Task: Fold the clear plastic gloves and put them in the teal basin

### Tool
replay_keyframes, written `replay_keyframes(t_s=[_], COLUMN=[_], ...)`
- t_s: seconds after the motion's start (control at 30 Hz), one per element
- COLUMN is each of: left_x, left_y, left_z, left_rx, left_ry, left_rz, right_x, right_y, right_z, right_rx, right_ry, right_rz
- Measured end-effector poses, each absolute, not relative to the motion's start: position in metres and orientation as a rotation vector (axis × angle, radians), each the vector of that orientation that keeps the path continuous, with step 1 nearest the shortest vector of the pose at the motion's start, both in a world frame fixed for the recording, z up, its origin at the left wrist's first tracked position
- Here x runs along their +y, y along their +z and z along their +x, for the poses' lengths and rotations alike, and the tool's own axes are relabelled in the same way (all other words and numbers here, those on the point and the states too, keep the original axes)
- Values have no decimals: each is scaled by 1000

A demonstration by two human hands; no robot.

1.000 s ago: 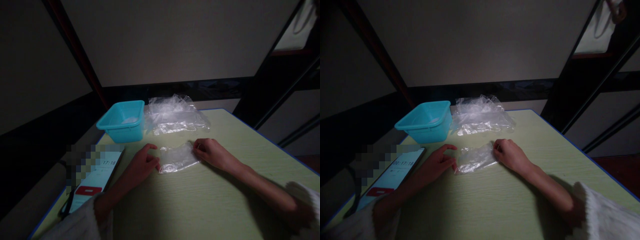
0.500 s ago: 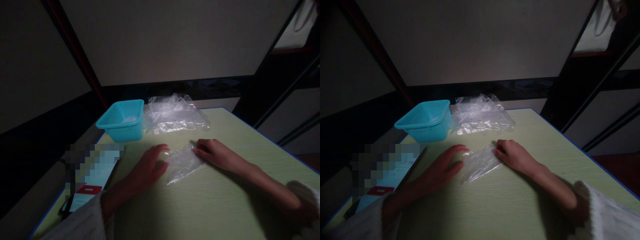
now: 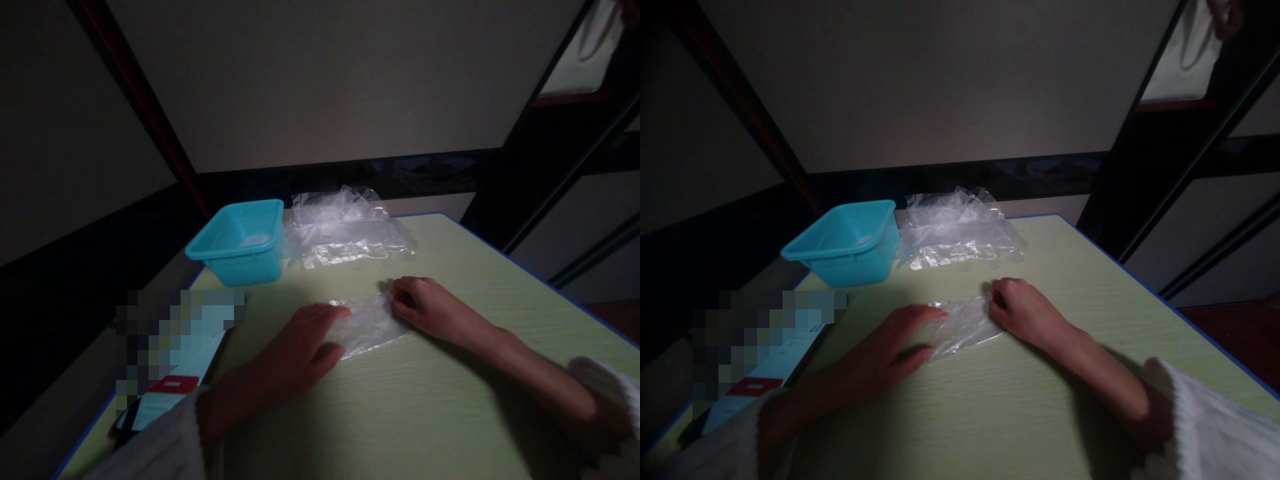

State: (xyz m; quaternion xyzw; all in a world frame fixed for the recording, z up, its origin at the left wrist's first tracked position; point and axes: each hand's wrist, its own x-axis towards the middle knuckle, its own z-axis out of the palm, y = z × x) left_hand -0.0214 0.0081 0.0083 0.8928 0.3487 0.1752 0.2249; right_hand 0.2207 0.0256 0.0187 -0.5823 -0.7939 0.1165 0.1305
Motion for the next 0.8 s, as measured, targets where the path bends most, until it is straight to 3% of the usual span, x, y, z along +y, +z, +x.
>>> replay_keyframes(t_s=[0.43,0.8], left_x=[8,7], left_y=[8,14], left_z=[-21,-22], left_rx=[846,715], left_ry=[514,539], left_rz=[2585,2798], right_x=[26,28], right_y=[28,30], right_z=[239,242], right_rx=[-2515,-2551], right_ry=[422,461], right_rz=[-1281,-1235])
